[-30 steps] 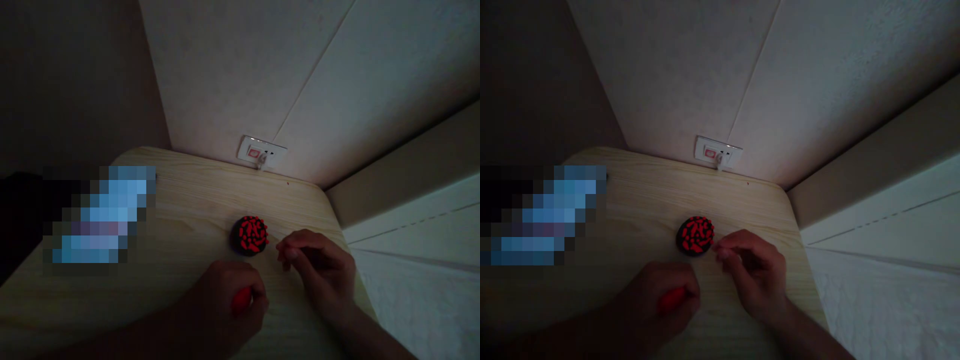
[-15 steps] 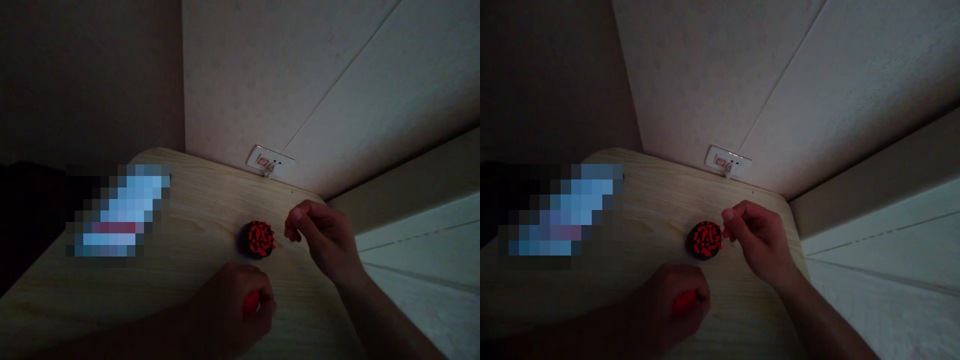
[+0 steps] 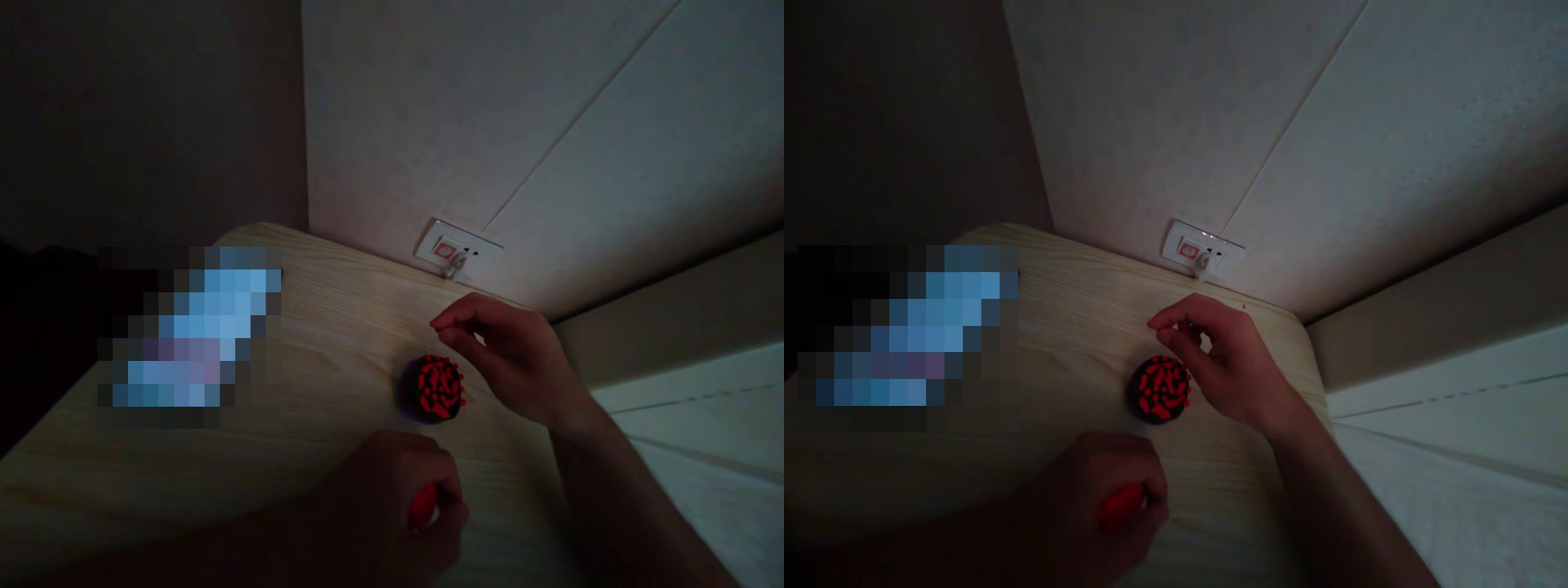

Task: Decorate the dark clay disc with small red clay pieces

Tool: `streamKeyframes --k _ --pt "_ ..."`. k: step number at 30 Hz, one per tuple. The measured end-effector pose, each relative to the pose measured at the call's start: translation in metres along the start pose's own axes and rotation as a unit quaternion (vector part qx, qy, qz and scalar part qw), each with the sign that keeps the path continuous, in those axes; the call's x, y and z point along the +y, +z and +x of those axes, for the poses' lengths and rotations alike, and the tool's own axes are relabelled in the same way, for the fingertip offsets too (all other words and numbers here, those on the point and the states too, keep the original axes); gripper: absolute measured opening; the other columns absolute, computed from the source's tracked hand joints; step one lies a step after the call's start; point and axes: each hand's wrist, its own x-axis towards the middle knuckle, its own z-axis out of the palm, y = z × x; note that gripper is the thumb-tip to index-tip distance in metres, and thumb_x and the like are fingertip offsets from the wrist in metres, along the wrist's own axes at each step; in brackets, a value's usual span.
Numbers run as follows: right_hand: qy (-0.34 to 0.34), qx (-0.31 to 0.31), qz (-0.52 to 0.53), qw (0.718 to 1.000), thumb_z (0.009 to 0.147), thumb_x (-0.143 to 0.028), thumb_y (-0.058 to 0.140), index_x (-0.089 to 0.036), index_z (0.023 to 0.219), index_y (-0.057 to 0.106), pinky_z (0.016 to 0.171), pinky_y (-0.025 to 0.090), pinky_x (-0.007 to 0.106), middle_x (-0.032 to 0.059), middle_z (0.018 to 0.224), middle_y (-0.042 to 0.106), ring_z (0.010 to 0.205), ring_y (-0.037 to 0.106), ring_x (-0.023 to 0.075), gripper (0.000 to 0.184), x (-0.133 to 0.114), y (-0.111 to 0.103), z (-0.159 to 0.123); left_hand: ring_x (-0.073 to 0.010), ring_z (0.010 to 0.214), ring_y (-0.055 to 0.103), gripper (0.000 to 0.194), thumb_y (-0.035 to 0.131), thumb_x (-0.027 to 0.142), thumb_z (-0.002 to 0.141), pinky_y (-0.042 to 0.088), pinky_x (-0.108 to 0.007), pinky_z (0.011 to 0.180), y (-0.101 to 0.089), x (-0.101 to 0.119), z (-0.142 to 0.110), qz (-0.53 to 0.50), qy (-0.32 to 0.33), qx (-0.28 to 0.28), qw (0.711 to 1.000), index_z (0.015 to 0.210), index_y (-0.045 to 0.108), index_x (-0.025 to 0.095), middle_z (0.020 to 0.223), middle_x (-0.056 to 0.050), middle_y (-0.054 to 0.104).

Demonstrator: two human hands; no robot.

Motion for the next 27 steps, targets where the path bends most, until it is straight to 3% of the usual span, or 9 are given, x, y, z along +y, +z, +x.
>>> streamKeyframes --k 10,14,17,27 --pt "0.006 -0.055 -0.034 0.998 0.096 -0.022 0.071 -0.019 0.094 0.076 0.062 0.045 0.028 0.0012 0.079 0.074 0.068 0.060 0.0141 0.006 0.002 0.001 -0.002 -0.0107 0.063 0.063 0.008 0.067 0.008 0.080 0.046 -0.017 0.065 -0.004 0.002 0.002 0.013 0.002 -0.005 1.000 0.074 0.072 0.013 0.069 -0.001 0.071" --pt "-0.057 -0.083 -0.030 0.995 0.098 -0.021 0.067 -0.020 0.098 0.077 0.078 0.053 0.032 0.0074 0.104 0.076 0.093 0.069 0.0201 0.010 0.004 -0.001 0.001 -0.0119 0.063 0.064 0.010 0.065 0.009 0.080 0.047 -0.019 0.065 -0.001 0.001 0.001 0.014 -0.004 0.004 1.000 0.073 0.071 0.013 0.069 -0.001 0.070" --pt "-0.067 -0.094 -0.033 0.993 0.098 -0.019 0.066 -0.023 0.102 0.079 0.088 0.055 0.036 0.0090 0.118 0.074 0.108 0.069 0.0234 0.014 0.009 -0.002 0.002 -0.0115 0.062 0.063 0.011 0.065 0.008 0.080 0.047 -0.019 0.065 0.000 0.000 0.002 0.007 -0.003 0.006 1.000 0.073 0.070 0.014 0.068 0.000 0.069" --pt "-0.069 -0.116 -0.051 0.990 0.099 -0.020 0.065 -0.022 0.102 0.076 0.097 0.053 0.038 0.0085 0.121 0.073 0.112 0.068 0.0240 0.012 0.011 -0.002 0.002 -0.0112 0.063 0.064 0.010 0.066 0.007 0.081 0.047 -0.018 0.065 -0.001 0.002 0.000 0.008 -0.001 0.002 1.000 0.074 0.072 0.013 0.069 -0.001 0.070"
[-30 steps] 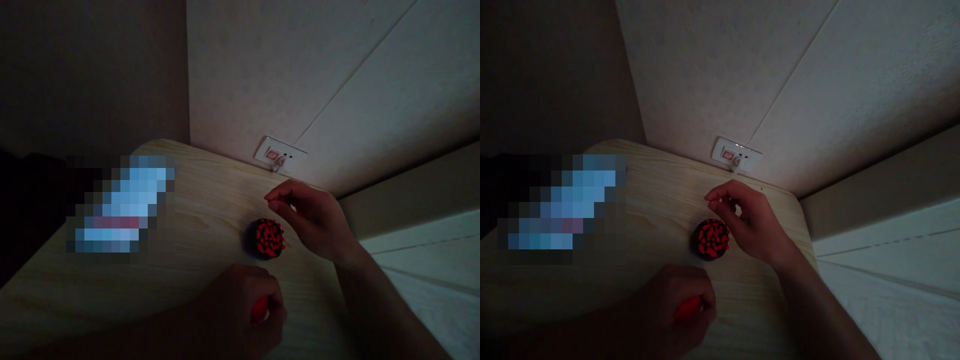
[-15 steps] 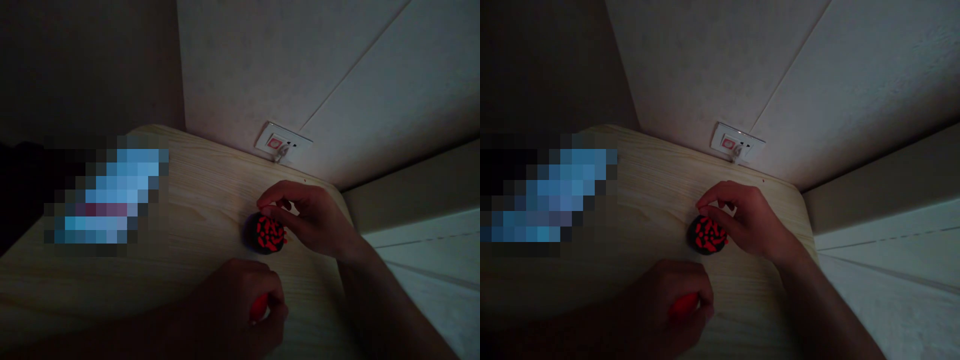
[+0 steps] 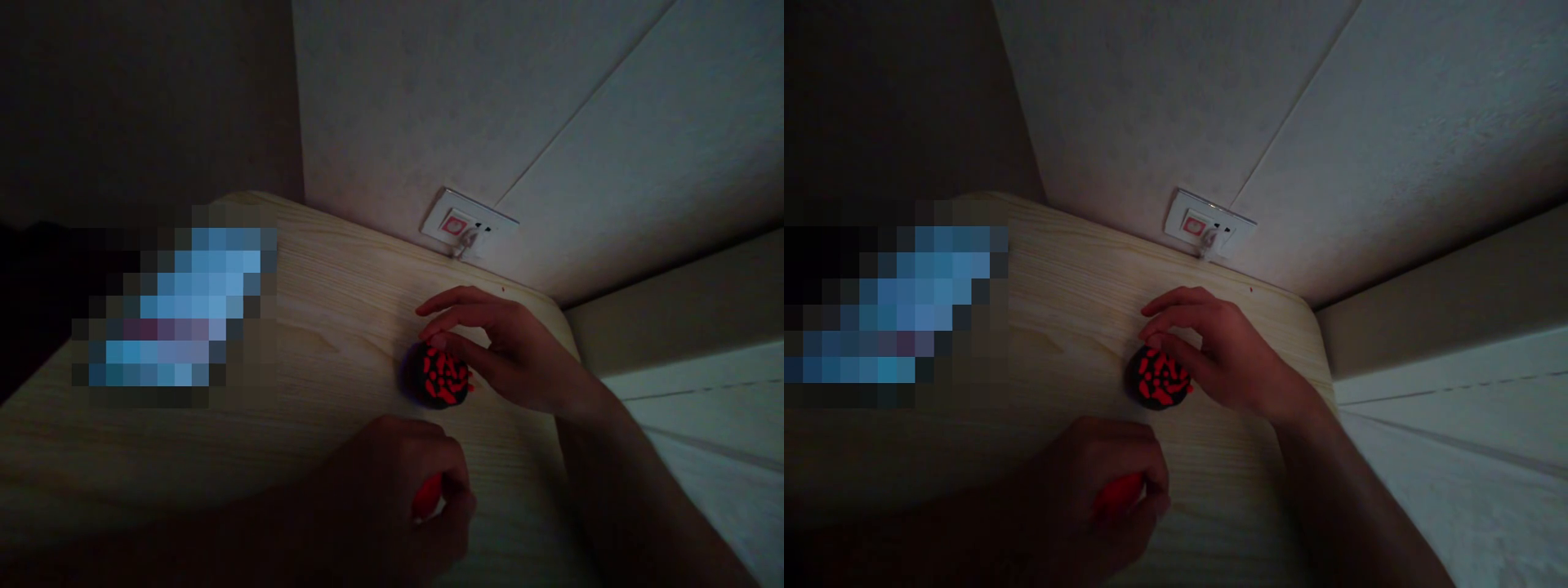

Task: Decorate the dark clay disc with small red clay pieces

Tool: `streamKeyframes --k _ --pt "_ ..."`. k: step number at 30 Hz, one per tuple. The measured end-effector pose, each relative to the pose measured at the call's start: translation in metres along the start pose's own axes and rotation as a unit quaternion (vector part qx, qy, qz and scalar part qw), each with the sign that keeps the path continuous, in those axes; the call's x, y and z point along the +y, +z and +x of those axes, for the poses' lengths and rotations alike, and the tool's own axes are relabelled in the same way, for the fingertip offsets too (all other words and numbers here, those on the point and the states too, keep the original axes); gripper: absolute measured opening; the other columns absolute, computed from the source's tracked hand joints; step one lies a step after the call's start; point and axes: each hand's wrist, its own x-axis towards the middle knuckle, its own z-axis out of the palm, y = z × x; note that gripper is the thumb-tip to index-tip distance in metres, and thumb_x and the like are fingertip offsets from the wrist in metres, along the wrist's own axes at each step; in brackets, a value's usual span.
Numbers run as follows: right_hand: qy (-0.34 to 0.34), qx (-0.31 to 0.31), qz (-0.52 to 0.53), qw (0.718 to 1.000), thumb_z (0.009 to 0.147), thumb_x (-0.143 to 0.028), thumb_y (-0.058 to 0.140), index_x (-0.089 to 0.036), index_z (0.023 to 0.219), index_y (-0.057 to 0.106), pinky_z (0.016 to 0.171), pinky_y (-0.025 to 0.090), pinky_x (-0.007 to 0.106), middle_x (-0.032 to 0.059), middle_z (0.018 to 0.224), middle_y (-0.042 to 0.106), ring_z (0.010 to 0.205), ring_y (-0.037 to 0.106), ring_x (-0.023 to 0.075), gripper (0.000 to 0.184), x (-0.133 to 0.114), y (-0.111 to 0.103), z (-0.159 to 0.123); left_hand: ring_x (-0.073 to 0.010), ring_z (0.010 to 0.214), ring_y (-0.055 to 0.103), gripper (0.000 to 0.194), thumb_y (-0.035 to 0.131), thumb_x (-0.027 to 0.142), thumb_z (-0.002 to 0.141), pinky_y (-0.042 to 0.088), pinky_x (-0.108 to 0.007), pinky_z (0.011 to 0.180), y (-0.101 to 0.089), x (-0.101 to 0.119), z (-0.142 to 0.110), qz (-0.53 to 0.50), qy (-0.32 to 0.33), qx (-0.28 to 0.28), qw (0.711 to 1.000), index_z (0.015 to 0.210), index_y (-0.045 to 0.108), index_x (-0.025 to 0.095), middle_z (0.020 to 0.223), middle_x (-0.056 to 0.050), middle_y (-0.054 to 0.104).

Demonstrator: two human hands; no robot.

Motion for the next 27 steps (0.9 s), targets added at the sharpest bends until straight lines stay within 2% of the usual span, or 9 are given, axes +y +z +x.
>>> streamKeyframes --k 4,8,12,15,18,22,24,27 --pt "0.049 0.039 0.007 0.998 0.105 -0.029 0.056 -0.022 0.101 0.069 0.089 0.052 0.035 0.0075 0.113 0.073 0.102 0.067 0.0221 0.015 -0.009 0.000 -0.002 -0.0105 0.061 0.063 0.010 0.067 0.008 0.080 0.047 -0.018 0.064 0.000 -0.001 0.000 -0.006 0.000 -0.002 1.000 0.073 0.071 0.014 0.068 0.000 0.069" --pt "0.067 0.086 -0.028 0.994 0.109 -0.038 0.045 -0.022 0.096 0.070 0.074 0.049 0.032 0.0041 0.087 0.067 0.081 0.061 0.0194 0.032 -0.018 -0.004 -0.004 -0.0112 0.063 0.063 0.010 0.066 0.008 0.080 0.047 -0.019 0.065 -0.001 -0.001 0.001 -0.011 -0.001 -0.005 1.000 0.074 0.071 0.014 0.069 -0.001 0.069" --pt "0.075 0.104 -0.009 0.992 0.104 -0.047 0.056 -0.022 0.076 0.069 0.062 0.046 0.032 0.0017 0.068 0.063 0.064 0.056 0.0173 0.039 -0.019 -0.009 -0.004 -0.0123 0.062 0.063 0.011 0.065 0.009 0.081 0.048 -0.020 0.065 0.000 -0.001 0.001 -0.013 -0.009 0.000 1.000 0.072 0.070 0.015 0.068 -0.001 0.069" --pt "0.086 0.130 0.021 0.988 0.092 -0.048 0.075 -0.022 0.076 0.072 0.061 0.046 0.032 0.0017 0.071 0.069 0.065 0.059 0.0175 0.030 -0.014 -0.011 -0.006 -0.0124 0.061 0.063 0.012 0.065 0.009 0.081 0.048 -0.021 0.064 0.001 -0.002 0.002 -0.012 -0.005 0.001 1.000 0.072 0.070 0.014 0.068 -0.001 0.069" --pt "0.096 0.164 0.043 0.981 0.085 -0.042 0.084 -0.024 0.086 0.077 0.062 0.049 0.031 0.0016 0.078 0.075 0.069 0.065 0.0179 0.020 -0.009 -0.013 -0.008 -0.0128 0.062 0.064 0.011 0.064 0.009 0.081 0.048 -0.021 0.064 0.002 -0.003 0.002 -0.013 -0.002 -0.003 1.000 0.073 0.071 0.014 0.069 -0.002 0.071" --pt "0.092 0.171 0.052 0.980 0.094 -0.037 0.075 -0.023 0.094 0.079 0.070 0.054 0.032 0.0027 0.085 0.080 0.076 0.071 0.0180 0.015 -0.007 -0.014 -0.008 -0.0115 0.064 0.064 0.010 0.065 0.008 0.081 0.047 -0.019 0.065 0.001 -0.003 0.001 -0.014 0.006 -0.005 1.000 0.074 0.070 0.014 0.070 -0.001 0.071" --pt "0.087 0.169 0.036 0.981 0.099 -0.038 0.070 -0.023 0.092 0.079 0.067 0.053 0.031 0.0029 0.083 0.080 0.073 0.069 0.0170 0.019 -0.008 -0.014 -0.008 -0.0114 0.063 0.063 0.011 0.065 0.009 0.081 0.047 -0.019 0.065 -0.001 -0.002 0.002 -0.011 0.004 -0.009 1.000 0.072 0.069 0.014 0.068 0.000 0.069" --pt "0.080 0.167 0.025 0.982 0.097 -0.039 0.071 -0.023 0.088 0.080 0.065 0.053 0.031 0.0031 0.081 0.079 0.071 0.069 0.0180 0.020 -0.010 -0.015 -0.007 -0.0119 0.061 0.062 0.012 0.064 0.009 0.081 0.047 -0.021 0.064 -0.002 0.000 0.003 -0.012 -0.004 -0.011 1.000 0.072 0.069 0.015 0.067 0.000 0.068"
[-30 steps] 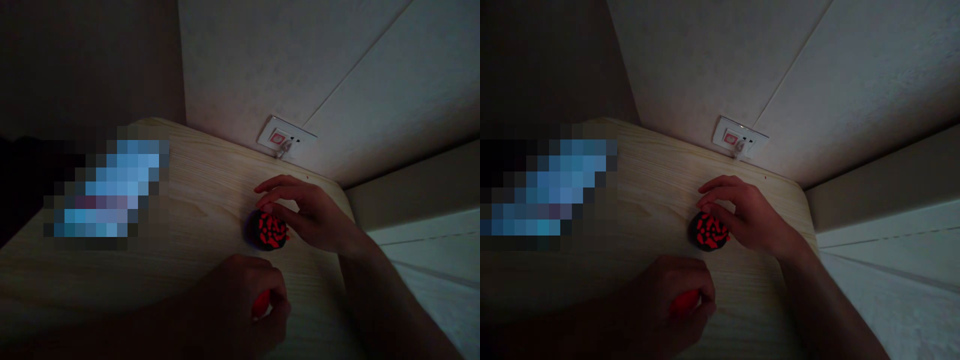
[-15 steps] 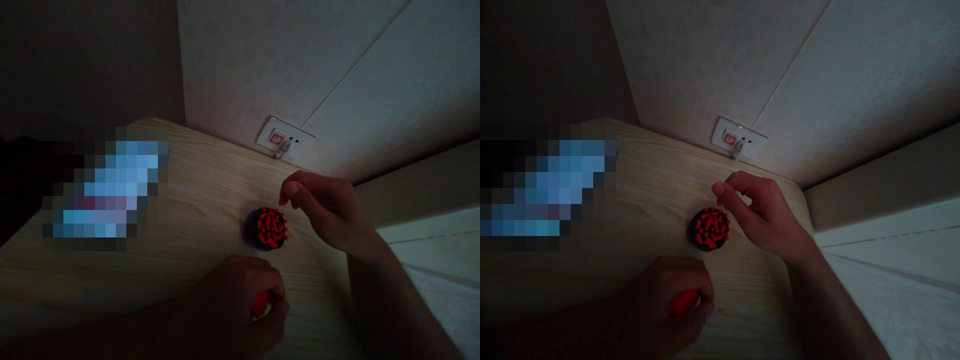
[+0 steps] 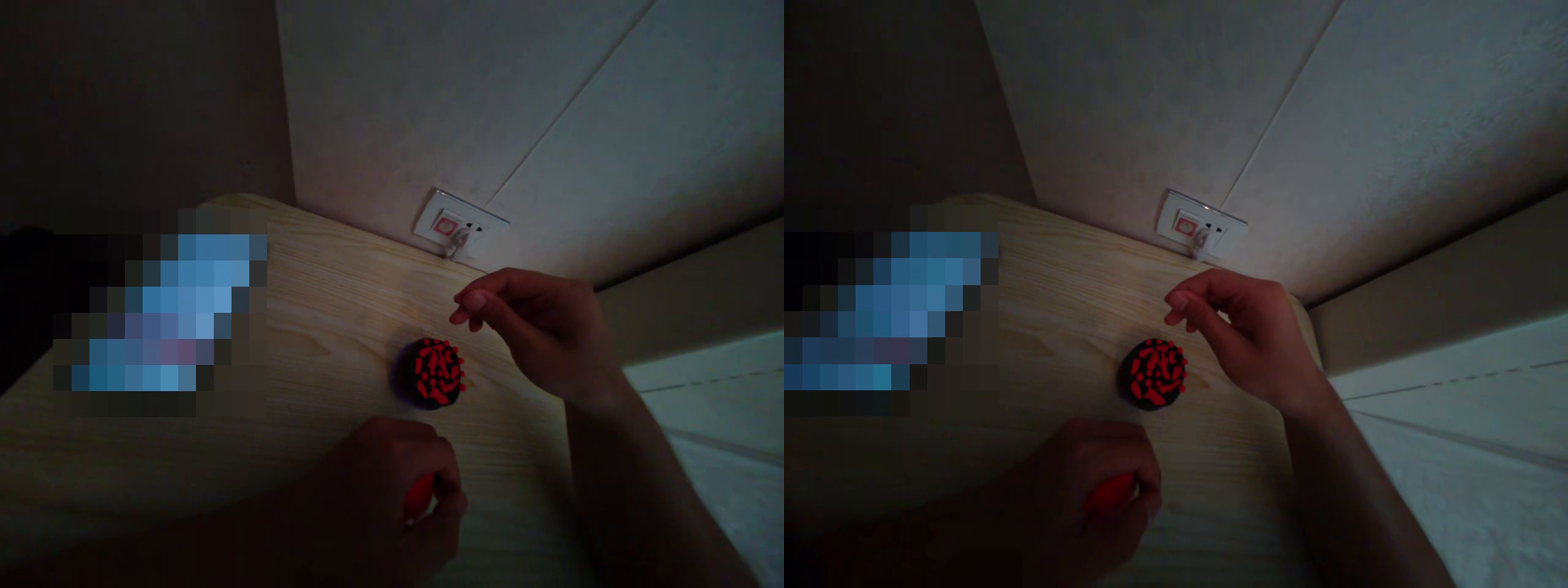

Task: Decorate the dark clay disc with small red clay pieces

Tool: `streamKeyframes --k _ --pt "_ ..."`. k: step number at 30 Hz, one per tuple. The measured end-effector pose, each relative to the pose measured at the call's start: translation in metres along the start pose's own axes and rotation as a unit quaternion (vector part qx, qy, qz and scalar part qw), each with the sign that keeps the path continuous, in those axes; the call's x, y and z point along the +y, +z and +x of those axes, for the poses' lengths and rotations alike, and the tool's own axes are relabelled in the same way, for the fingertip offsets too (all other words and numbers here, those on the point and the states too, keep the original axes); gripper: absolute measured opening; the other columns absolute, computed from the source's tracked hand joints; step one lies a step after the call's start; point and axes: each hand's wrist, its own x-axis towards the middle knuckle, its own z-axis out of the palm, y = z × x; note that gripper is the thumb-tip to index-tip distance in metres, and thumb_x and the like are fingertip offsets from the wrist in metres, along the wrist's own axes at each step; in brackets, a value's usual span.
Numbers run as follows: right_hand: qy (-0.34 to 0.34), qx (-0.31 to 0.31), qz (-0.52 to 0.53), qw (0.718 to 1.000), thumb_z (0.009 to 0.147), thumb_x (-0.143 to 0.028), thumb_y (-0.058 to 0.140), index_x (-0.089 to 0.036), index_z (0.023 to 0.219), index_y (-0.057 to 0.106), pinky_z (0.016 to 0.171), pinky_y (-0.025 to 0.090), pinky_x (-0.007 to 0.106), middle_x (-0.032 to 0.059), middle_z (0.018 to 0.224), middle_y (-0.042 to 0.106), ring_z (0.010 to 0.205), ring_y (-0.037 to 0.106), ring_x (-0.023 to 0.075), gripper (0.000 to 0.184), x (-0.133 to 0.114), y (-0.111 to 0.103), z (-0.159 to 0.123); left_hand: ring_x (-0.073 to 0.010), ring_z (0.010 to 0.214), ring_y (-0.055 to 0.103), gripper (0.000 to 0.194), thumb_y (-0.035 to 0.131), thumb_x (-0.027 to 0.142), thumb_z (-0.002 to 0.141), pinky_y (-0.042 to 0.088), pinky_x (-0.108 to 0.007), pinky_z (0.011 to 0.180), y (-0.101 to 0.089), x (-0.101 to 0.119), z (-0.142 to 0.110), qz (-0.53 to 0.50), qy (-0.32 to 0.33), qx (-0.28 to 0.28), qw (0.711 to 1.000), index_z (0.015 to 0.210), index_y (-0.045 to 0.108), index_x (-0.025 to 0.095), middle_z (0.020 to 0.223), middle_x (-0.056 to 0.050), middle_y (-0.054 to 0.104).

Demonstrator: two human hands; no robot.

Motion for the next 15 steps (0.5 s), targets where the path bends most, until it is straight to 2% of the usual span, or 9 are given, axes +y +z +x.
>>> streamKeyframes --k 6,8,11,15 --pt "-0.008 0.014 -0.020 1.000 0.087 -0.040 0.083 -0.026 0.083 0.083 0.054 0.051 0.031 0.0024 0.075 0.080 0.060 0.066 0.0174 0.014 -0.0016 0.0000 -0.0022 -0.0133 0.063 0.063 0.013 0.063 0.009 0.082 0.049 -0.021 0.066 0.0002 0.0010 -0.0029 -0.004 -0.005 0.003 1.000 0.072 0.069 0.015 0.068 -0.001 0.068" --pt "-0.010 0.033 -0.004 0.999 0.083 -0.035 0.087 -0.028 0.087 0.085 0.057 0.053 0.031 0.0019 0.079 0.081 0.063 0.069 0.0171 0.008 -0.0017 0.0010 -0.0025 -0.0134 0.063 0.064 0.012 0.063 0.009 0.082 0.049 -0.021 0.067 0.0007 0.0004 -0.0033 -0.004 -0.001 0.005 1.000 0.072 0.069 0.015 0.068 -0.001 0.069" --pt "-0.015 0.043 0.033 0.998 0.080 -0.026 0.089 -0.029 0.089 0.085 0.066 0.059 0.032 0.0014 0.083 0.082 0.071 0.073 0.0182 0.010 -0.0024 0.0025 -0.0022 -0.0133 0.064 0.065 0.012 0.064 0.008 0.081 0.048 -0.020 0.067 0.0011 -0.0005 -0.0017 -0.002 -0.003 0.011 1.000 0.073 0.071 0.014 0.069 -0.002 0.070" --pt "-0.008 0.047 0.049 0.998 0.079 -0.026 0.090 -0.028 0.087 0.084 0.069 0.061 0.034 0.0016 0.082 0.081 0.072 0.073 0.0193 0.010 -0.0038 0.0027 -0.0012 -0.0129 0.063 0.064 0.012 0.064 0.008 0.081 0.048 -0.020 0.064 0.0010 -0.0006 0.0004 0.004 -0.001 0.002 1.000 0.074 0.071 0.013 0.069 -0.002 0.071"
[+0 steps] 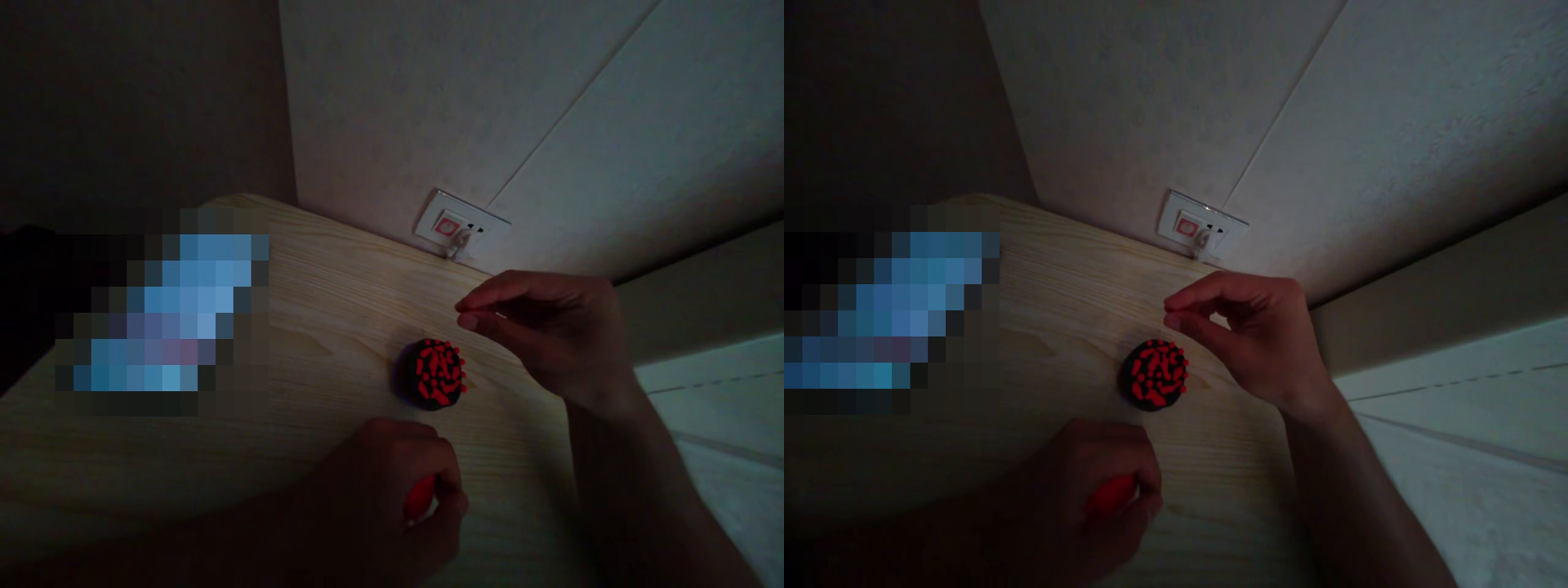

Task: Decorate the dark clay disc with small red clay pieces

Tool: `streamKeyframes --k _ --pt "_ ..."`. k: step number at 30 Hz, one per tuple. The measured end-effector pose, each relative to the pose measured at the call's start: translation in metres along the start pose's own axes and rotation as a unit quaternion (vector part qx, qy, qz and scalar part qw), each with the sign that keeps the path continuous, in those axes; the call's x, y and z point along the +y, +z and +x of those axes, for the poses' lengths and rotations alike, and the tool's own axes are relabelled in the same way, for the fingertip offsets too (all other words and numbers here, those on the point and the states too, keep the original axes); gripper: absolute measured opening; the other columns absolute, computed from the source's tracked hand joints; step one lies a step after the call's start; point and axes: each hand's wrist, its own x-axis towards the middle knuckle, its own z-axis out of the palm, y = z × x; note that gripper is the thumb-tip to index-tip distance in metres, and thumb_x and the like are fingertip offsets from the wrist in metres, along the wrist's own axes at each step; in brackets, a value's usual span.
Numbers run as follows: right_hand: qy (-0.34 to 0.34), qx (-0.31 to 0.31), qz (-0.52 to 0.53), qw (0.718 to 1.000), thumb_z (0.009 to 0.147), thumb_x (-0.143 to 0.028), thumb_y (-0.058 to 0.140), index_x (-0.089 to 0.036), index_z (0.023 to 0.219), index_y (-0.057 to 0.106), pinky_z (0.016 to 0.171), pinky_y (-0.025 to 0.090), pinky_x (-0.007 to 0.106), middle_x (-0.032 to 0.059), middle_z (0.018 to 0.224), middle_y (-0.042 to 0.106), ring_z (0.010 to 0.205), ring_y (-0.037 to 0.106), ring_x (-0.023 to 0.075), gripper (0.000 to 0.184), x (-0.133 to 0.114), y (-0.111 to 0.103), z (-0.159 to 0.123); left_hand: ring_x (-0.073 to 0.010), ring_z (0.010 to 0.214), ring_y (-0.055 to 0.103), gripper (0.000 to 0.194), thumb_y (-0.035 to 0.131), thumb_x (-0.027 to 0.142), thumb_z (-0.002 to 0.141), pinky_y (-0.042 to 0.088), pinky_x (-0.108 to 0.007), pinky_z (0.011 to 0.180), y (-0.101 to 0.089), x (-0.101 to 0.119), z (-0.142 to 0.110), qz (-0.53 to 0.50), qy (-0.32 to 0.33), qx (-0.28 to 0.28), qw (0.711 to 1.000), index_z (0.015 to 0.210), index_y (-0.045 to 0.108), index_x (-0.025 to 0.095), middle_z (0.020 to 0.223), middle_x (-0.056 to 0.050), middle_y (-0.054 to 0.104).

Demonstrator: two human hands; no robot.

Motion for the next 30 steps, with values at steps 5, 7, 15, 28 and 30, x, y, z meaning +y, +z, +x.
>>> streamKeyframes --k 5,7,15,28,30 --pt "0.016 -0.011 -0.022 1.000 0.091 -0.037 0.079 -0.023 0.078 0.080 0.053 0.051 0.028 0.0013 0.067 0.074 0.057 0.063 0.0140 0.019 -0.002 -0.001 0.001 -0.0121 0.064 0.065 0.011 0.065 0.008 0.080 0.048 -0.019 0.067 0.000 -0.001 -0.001 0.003 0.007 0.007 1.000 0.072 0.070 0.014 0.069 -0.001 0.070" --pt "0.020 -0.017 -0.022 0.999 0.090 -0.037 0.081 -0.023 0.075 0.078 0.050 0.047 0.027 0.0003 0.063 0.072 0.054 0.059 0.0127 0.021 -0.003 0.000 0.001 -0.0114 0.062 0.064 0.011 0.065 0.008 0.080 0.047 -0.019 0.066 0.001 -0.001 -0.002 0.002 0.013 0.007 1.000 0.072 0.070 0.014 0.068 0.000 0.070" --pt "-0.017 -0.025 0.026 0.999 0.082 -0.019 0.086 -0.024 0.089 0.082 0.067 0.058 0.028 0.0006 0.082 0.079 0.073 0.070 0.0156 0.010 0.002 0.005 0.002 -0.0116 0.063 0.065 0.012 0.063 0.006 0.081 0.048 -0.018 0.066 0.000 -0.001 -0.001 0.007 0.020 0.005 1.000 0.074 0.071 0.013 0.070 -0.001 0.070" --pt "0.012 -0.097 -0.017 0.995 0.094 -0.026 0.076 -0.021 0.095 0.077 0.067 0.055 0.025 0.0021 0.089 0.081 0.078 0.073 0.0147 0.006 0.006 0.017 -0.004 -0.0106 0.062 0.063 0.010 0.065 0.009 0.082 0.047 -0.017 0.065 0.001 -0.003 -0.003 0.015 0.003 0.003 1.000 0.075 0.071 0.014 0.069 0.001 0.069" --pt "0.001 -0.117 -0.054 0.992 0.096 -0.026 0.072 -0.019 0.096 0.076 0.063 0.051 0.027 0.0025 0.086 0.079 0.073 0.069 0.0144 0.008 0.008 0.017 -0.004 -0.0101 0.061 0.062 0.009 0.066 0.009 0.080 0.047 -0.017 0.064 0.001 -0.003 -0.003 0.010 0.007 0.009 1.000 0.074 0.071 0.014 0.068 0.001 0.068"
